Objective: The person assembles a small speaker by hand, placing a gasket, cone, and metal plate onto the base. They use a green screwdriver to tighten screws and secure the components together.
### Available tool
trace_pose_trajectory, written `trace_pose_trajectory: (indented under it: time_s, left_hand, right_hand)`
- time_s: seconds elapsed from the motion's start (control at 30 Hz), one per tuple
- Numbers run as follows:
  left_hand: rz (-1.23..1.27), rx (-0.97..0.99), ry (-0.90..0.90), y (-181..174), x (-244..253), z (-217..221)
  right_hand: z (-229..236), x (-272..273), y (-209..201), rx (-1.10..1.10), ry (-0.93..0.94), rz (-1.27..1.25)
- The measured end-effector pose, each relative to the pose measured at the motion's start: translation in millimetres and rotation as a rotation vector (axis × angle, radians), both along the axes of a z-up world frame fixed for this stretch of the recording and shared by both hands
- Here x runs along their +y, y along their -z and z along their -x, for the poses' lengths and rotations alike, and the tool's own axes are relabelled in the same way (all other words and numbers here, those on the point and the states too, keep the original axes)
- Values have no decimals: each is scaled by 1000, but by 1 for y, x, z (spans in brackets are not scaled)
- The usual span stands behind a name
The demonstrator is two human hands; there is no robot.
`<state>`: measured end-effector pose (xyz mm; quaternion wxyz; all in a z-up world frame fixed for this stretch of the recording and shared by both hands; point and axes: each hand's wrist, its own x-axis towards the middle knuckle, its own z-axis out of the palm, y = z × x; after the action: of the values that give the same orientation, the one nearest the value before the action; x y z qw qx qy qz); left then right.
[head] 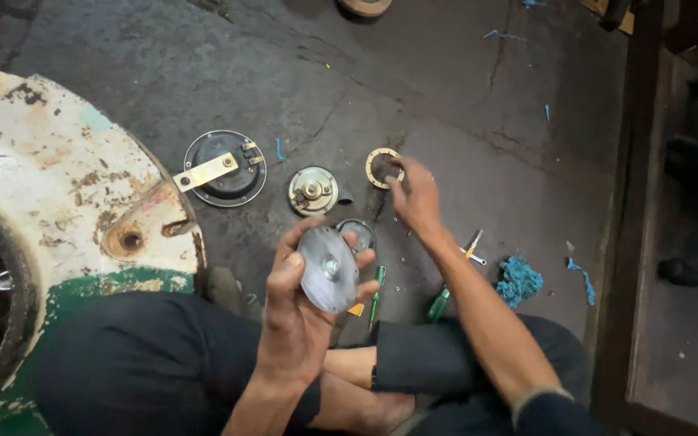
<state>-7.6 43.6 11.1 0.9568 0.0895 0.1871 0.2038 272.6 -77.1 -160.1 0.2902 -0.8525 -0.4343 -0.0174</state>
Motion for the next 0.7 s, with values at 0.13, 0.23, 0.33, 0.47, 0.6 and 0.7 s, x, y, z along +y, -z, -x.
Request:
trace_pose_trajectory:
  time_s: [0.13,0.23,0.33,0.47,0.6,0.7]
  left_hand:
    - [12,12,37,2,-2,-6]
    - [20,25,71,5,-5,-8]
    - [8,-11,113,11,-8,-10]
    - [4,-5,138,15,-13,-12]
    - [10,-56,123,15,-17,-14]
    - [35,-135,86,14,-18,-14]
  right_hand:
    - [-47,22,17,56,49,53]
    - [-55,27,27,-15,19,95]
    - [-57,21,36,-79,14,109]
    - [-59,15,44,-153,20,129]
    - [-57,22,30,-216,7,80]
    - [-47,26,-8,-189,7,-76]
